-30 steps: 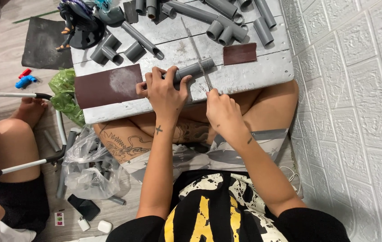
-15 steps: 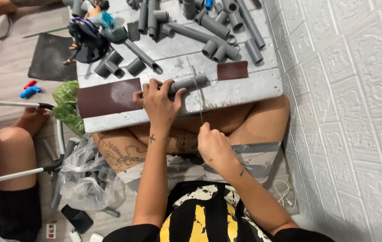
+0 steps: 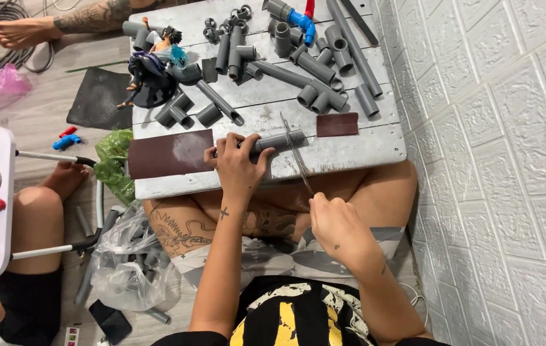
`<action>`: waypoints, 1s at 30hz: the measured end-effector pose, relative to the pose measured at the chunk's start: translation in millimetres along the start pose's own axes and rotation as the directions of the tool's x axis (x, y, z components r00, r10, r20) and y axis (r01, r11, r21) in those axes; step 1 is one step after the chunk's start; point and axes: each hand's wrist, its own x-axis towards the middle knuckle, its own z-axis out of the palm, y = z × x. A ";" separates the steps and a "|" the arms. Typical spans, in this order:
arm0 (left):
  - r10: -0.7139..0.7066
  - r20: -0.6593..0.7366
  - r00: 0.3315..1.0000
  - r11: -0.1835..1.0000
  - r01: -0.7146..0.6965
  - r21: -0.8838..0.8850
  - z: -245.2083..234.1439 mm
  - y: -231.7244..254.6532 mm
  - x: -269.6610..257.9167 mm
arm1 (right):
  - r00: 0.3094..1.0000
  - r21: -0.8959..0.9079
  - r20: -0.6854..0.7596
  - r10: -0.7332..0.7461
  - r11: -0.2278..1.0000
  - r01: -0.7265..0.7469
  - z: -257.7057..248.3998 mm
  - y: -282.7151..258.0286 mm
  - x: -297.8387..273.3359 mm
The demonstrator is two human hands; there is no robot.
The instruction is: Sawing a grey PVC pipe using a manual wire saw while sitting on the floor.
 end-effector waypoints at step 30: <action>-0.066 0.146 0.987 0.990 0.047 0.132 38.0 -36.3 5.1 | 0.972 -0.001 -0.236 0.011 1.000 -0.011 56.0 9.4 22.8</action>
